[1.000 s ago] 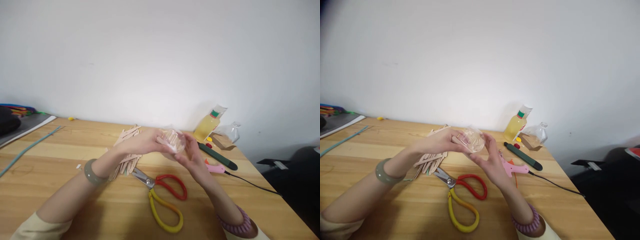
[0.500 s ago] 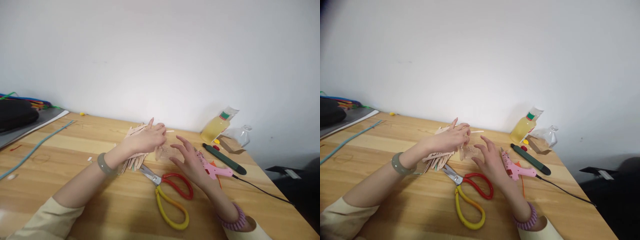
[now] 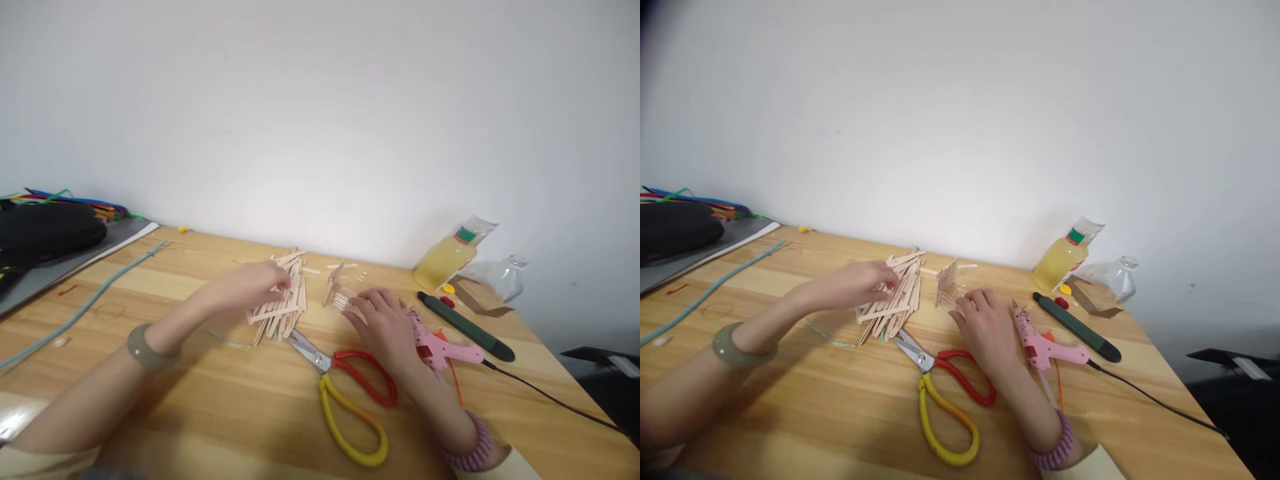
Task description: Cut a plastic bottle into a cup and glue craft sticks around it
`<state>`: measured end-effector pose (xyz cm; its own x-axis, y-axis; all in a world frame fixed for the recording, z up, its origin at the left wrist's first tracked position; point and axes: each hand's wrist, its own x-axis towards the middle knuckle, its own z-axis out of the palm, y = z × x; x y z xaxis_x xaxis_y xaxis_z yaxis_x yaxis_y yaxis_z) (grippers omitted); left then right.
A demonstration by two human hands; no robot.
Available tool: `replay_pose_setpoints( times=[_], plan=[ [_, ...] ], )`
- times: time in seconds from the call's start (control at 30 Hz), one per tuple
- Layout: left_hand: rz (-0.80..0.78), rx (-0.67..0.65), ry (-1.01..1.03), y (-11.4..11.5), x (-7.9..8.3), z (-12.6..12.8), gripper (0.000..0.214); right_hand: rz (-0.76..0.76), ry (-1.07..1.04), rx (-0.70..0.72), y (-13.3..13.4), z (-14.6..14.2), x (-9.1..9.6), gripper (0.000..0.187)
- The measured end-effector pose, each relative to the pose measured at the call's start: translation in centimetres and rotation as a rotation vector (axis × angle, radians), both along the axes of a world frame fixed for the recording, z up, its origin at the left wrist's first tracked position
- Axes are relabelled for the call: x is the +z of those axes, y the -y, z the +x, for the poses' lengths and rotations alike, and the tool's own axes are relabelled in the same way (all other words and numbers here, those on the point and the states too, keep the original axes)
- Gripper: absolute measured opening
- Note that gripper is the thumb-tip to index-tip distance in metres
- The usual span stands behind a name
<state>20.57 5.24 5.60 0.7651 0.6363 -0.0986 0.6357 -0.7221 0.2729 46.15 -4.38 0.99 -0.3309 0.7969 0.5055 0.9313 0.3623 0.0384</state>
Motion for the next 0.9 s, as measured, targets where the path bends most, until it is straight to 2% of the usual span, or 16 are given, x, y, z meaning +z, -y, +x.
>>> replay_pose_setpoints(
  times=[0.1,0.2,0.33,0.43,0.5,0.6,0.7,0.77,0.83,0.9],
  plan=[
    [0.014,-0.040,-0.037,1.2,-1.3,-0.7,0.016,0.031,-0.069,0.018,0.0,0.0,0.1,0.018],
    [0.035,-0.036,-0.058,1.8,-2.1,-0.6,0.012,0.106,-0.173,-0.001,0.4,0.3,1.1,0.017],
    [0.068,-0.003,-0.079,2.0,-2.2,-0.3,0.019,0.181,-0.308,-0.022,1.3,1.4,3.1,0.012],
    [0.109,-0.010,-0.079,2.0,-2.1,-0.4,0.020,0.194,-0.327,-0.115,2.4,3.2,4.2,0.013],
    [0.119,-0.040,-0.050,1.8,-1.9,-0.6,0.024,0.143,-0.251,-0.230,3.3,5.1,4.3,0.017],
    [0.151,-0.073,0.029,1.3,-1.6,-0.4,0.025,0.011,0.005,-0.415,4.9,8.8,3.4,0.020],
    [0.277,-0.078,0.143,0.7,-1.4,0.9,0.026,-0.219,0.311,-0.444,6.2,11.7,1.7,0.032],
    [0.369,-0.099,0.225,0.4,-1.1,2.1,0.031,-0.354,0.433,-0.463,6.7,12.6,0.6,0.034],
    [0.431,-0.141,0.279,0.2,-0.5,3.5,0.037,-0.405,0.456,-0.489,6.9,12.7,-0.2,0.037],
    [0.449,-0.211,0.296,0.0,0.3,4.8,0.041,-0.379,0.444,-0.474,6.8,12.3,-0.7,0.044]
  ],
)
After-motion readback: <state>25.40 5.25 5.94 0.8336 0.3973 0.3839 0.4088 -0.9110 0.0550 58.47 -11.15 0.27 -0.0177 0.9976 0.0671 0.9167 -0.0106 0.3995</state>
